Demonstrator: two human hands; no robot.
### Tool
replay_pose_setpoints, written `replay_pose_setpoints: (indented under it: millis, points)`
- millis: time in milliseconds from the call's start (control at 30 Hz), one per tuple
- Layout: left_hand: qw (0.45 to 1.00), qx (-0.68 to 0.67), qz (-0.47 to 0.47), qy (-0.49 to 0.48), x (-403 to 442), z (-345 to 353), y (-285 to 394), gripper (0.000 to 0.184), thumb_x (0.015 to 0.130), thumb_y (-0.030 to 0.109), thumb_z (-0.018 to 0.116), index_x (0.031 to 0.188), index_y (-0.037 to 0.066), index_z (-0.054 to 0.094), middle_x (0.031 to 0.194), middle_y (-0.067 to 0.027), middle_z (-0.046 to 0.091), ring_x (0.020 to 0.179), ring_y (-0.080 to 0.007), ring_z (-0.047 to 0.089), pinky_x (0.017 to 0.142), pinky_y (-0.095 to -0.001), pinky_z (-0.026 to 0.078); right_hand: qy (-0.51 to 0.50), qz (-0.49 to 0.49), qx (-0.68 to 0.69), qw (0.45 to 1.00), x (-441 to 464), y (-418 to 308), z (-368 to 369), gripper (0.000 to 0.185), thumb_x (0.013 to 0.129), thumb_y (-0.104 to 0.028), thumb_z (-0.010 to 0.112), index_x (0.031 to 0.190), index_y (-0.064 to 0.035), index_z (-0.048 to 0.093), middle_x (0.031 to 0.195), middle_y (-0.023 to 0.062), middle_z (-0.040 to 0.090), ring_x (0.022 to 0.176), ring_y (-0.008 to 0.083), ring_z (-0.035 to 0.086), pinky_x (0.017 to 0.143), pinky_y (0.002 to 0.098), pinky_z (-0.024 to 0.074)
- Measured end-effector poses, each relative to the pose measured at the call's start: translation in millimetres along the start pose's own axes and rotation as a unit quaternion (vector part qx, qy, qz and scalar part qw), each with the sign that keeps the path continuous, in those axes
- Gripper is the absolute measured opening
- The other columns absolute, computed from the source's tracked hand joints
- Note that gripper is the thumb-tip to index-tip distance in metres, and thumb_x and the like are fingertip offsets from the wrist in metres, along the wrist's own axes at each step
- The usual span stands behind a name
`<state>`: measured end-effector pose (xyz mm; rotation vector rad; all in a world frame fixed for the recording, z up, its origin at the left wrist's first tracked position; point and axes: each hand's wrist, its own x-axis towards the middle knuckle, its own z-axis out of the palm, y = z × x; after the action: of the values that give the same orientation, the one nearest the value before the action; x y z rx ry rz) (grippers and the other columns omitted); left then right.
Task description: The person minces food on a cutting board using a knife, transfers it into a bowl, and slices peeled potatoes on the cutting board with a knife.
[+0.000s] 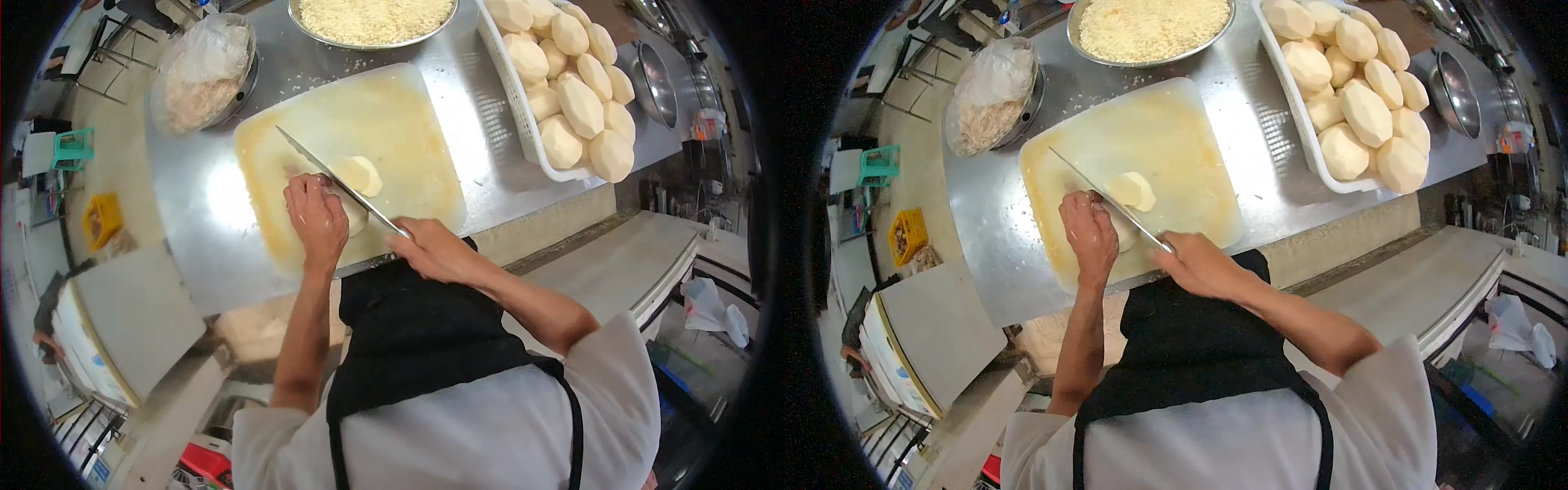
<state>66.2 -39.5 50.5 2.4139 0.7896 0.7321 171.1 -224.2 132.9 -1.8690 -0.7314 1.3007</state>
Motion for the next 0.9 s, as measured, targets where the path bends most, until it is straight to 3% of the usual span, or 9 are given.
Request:
replay_pose_setpoints:
  millis: [100,200,300,500,700,900]
  points:
    - [1.0,-0.012,-0.002,-0.003,0.3,-2.4,1.3,0.018,0.082,-0.003,0.053,0.098,-0.001,0.061,0.101,-0.0182,0.056,0.094,-0.0384,0.051,0.084,-0.0489,0.043,0.028,-0.055,0.001,0.998,42.8,25.9,17.9,0.044,0.107,-0.036,0.056,0.108,0.007,0.063,0.063,0.0084,0.058,0.054,0.0168,0.058,0.055,0.0349,0.0484]
    - [1.0,-0.015,-0.003,-0.001,1.1,-2.9,1.7,0.02,0.079,-0.004,0.052,0.098,-0.002,0.06,0.101,-0.0181,0.056,0.093,-0.0388,0.051,0.084,-0.0493,0.042,-0.009,0.016,-0.003,1.0,4.8,-15.9,-1.1,0.049,0.104,-0.036,0.058,0.11,0.0122,0.066,0.083,0.0305,0.068,0.081,0.045,0.069,0.077,0.0481,0.0528]
    - [1.0,-0.019,-0.004,-0.004,0.0,-2.3,-0.7,0.02,0.079,-0.005,0.052,0.098,-0.002,0.06,0.101,-0.0181,0.056,0.093,-0.0387,0.051,0.084,-0.05,0.042,0.003,0.028,0.02,0.999,-28.5,-27.5,-8.7,0.049,0.103,-0.036,0.058,0.105,0.0122,0.066,0.085,0.0317,0.067,0.083,0.0468,0.068,0.078,0.0496,0.0522]
    - [0.999,-0.044,-0.005,0.001,1.6,-3.1,-1.1,0.021,0.078,-0.007,0.051,0.098,-0.003,0.059,0.1,-0.019,0.056,0.094,-0.0394,0.051,0.084,-0.0497,0.043,0.017,-0.035,-0.014,0.999,39.7,-1.8,13.3,0.047,0.103,-0.034,0.058,0.106,0.0124,0.066,0.085,0.0323,0.067,0.083,0.0455,0.069,0.077,0.0483,0.0523]
    - [0.999,-0.03,-0.032,-0.003,-0.5,-3.1,-2.6,0.024,0.077,-0.008,0.05,0.099,-0.004,0.06,0.098,-0.0186,0.055,0.093,-0.0392,0.051,0.085,-0.0491,0.044,-0.021,0.043,0.019,0.999,-34.4,-37.5,-9.3,0.05,0.104,-0.037,0.056,0.106,0.0112,0.066,0.085,0.0321,0.068,0.083,0.0472,0.069,0.076,0.0495,0.0521]
    - [0.998,-0.05,-0.024,0.014,-5.2,-3.2,1.9,0.024,0.079,-0.01,0.051,0.1,-0.004,0.061,0.1,-0.019,0.056,0.095,-0.0378,0.051,0.085,-0.048,0.044,0.01,0.003,-0.003,1.0,30.2,14.0,16.4,0.05,0.105,-0.039,0.056,0.102,0.0101,0.066,0.083,0.0309,0.067,0.082,0.0455,0.069,0.076,0.0489,0.0524]
